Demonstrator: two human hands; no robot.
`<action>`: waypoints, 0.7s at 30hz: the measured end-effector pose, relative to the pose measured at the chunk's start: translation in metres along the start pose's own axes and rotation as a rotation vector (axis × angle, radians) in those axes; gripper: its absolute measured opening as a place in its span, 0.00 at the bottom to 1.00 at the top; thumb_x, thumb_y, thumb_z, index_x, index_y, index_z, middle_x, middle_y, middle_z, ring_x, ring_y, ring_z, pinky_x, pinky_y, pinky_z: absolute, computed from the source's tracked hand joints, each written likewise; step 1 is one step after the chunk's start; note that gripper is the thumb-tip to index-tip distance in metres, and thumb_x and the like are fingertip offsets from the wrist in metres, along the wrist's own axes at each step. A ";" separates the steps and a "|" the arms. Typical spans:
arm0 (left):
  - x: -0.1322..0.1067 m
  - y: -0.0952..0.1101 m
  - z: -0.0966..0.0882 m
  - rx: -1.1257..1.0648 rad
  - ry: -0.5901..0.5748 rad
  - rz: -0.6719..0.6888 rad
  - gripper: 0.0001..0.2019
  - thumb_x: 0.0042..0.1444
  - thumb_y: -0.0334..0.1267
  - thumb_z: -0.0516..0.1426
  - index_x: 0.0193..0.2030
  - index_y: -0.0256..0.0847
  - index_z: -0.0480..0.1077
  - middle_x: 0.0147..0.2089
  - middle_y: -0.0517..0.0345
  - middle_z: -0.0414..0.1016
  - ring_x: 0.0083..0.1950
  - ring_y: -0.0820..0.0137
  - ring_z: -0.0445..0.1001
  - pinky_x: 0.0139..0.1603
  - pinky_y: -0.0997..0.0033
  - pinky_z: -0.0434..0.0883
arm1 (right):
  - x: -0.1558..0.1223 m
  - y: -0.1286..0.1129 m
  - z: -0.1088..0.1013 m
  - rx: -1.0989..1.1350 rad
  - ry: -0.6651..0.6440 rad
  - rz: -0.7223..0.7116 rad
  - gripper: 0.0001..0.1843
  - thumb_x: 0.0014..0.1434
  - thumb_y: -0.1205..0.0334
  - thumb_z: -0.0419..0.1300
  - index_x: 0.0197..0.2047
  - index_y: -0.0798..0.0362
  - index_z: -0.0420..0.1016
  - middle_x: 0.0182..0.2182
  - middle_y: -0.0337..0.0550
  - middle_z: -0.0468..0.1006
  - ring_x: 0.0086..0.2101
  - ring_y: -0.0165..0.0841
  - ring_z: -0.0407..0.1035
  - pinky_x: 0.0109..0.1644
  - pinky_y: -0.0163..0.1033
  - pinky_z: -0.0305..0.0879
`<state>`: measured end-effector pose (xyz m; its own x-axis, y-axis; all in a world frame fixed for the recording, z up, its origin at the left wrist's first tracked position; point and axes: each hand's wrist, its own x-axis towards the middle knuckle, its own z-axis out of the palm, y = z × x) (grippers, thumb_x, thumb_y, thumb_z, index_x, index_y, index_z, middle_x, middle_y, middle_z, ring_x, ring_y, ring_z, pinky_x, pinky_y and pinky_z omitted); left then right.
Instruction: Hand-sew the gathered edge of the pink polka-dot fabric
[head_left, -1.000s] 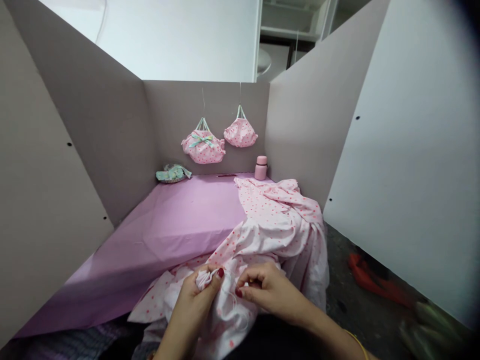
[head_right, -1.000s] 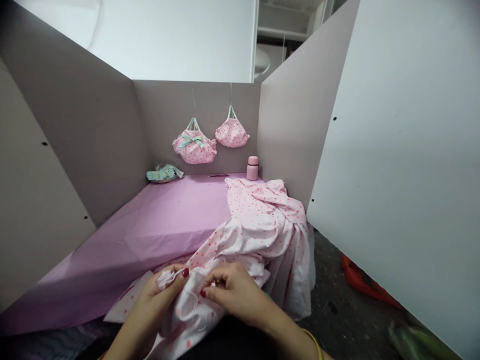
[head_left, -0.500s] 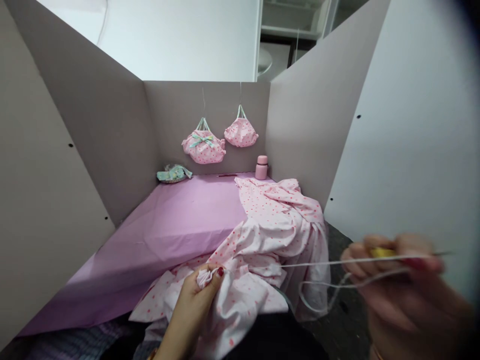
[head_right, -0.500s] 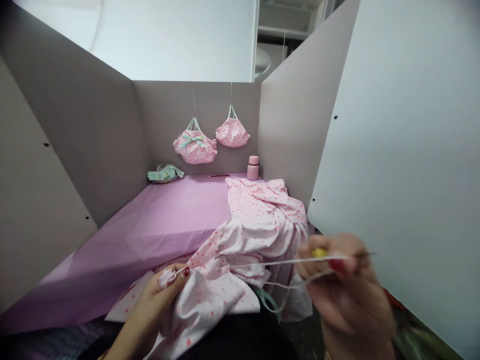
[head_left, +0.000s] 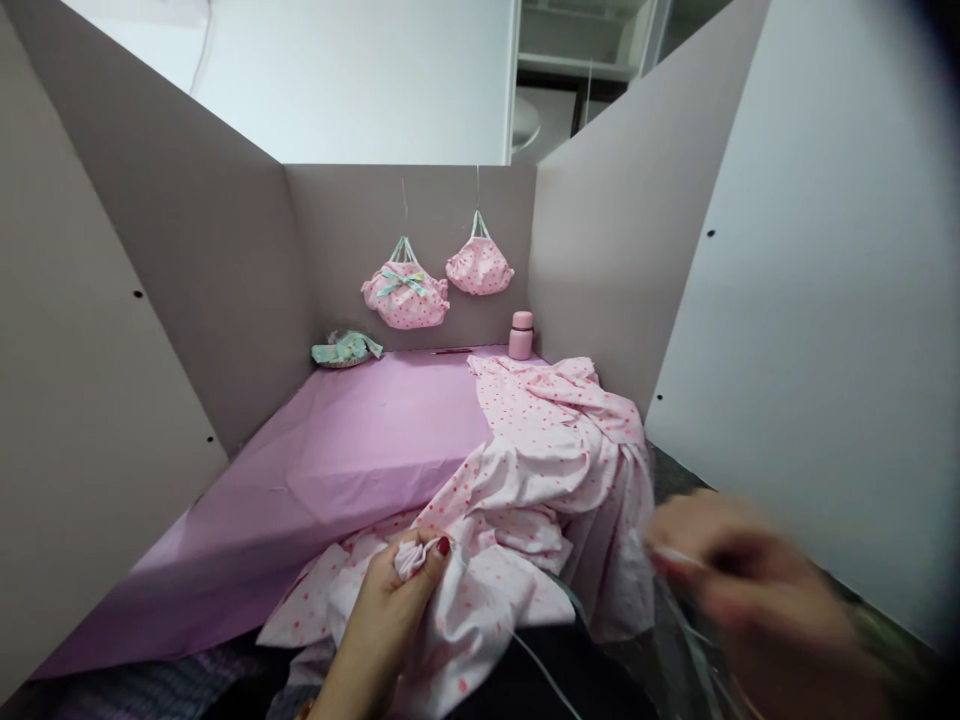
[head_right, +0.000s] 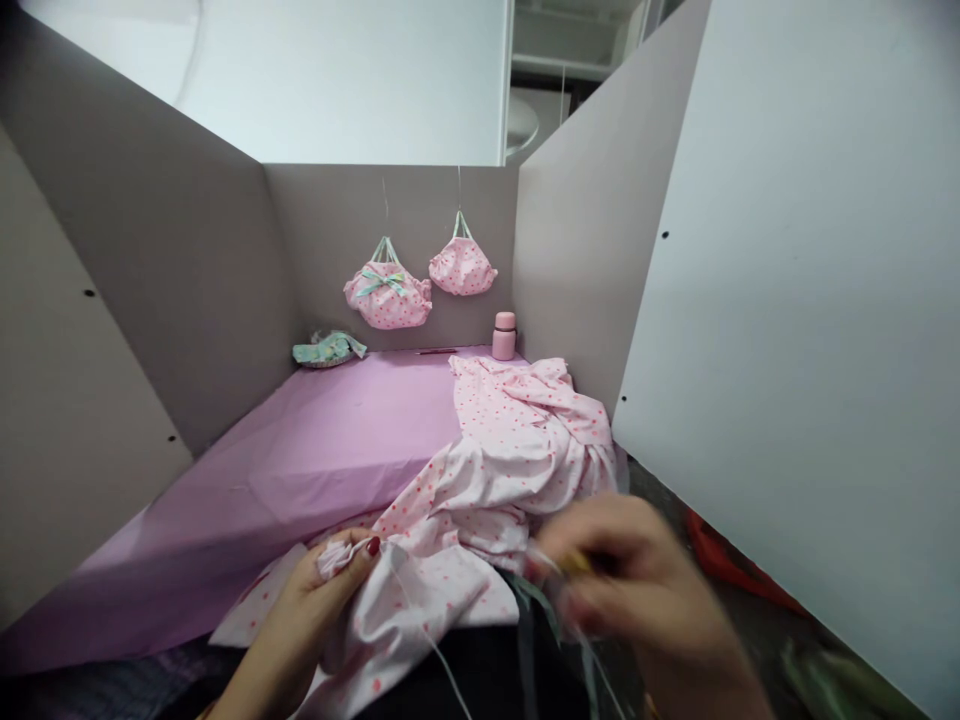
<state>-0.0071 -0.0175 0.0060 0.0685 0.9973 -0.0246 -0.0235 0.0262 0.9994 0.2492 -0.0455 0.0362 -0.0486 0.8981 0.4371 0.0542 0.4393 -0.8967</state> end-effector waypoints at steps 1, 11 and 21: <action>0.000 0.000 0.000 -0.001 -0.022 0.007 0.10 0.47 0.43 0.59 0.25 0.38 0.70 0.19 0.66 0.63 0.22 0.74 0.59 0.24 0.77 0.60 | 0.009 0.003 0.017 -0.023 -0.078 0.074 0.12 0.44 0.49 0.66 0.28 0.48 0.78 0.19 0.39 0.68 0.20 0.28 0.57 0.22 0.33 0.53; 0.004 -0.009 -0.006 -0.039 -0.120 0.016 0.09 0.47 0.41 0.60 0.27 0.38 0.70 0.21 0.64 0.67 0.22 0.75 0.61 0.23 0.79 0.59 | 0.025 0.042 0.087 -0.066 -0.369 0.130 0.14 0.55 0.56 0.59 0.26 0.58 0.74 0.19 0.34 0.61 0.21 0.24 0.52 0.24 0.30 0.48; 0.003 -0.008 -0.005 -0.015 -0.108 0.007 0.10 0.46 0.44 0.60 0.26 0.38 0.70 0.20 0.64 0.67 0.21 0.74 0.61 0.23 0.77 0.59 | 0.022 0.041 0.084 -0.238 -0.283 0.054 0.10 0.58 0.58 0.56 0.33 0.57 0.71 0.20 0.35 0.62 0.22 0.26 0.54 0.25 0.31 0.51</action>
<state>-0.0118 -0.0143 -0.0024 0.1750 0.9845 -0.0143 -0.0396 0.0216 0.9990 0.1669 -0.0098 0.0034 -0.3114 0.8938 0.3229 0.2927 0.4134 -0.8622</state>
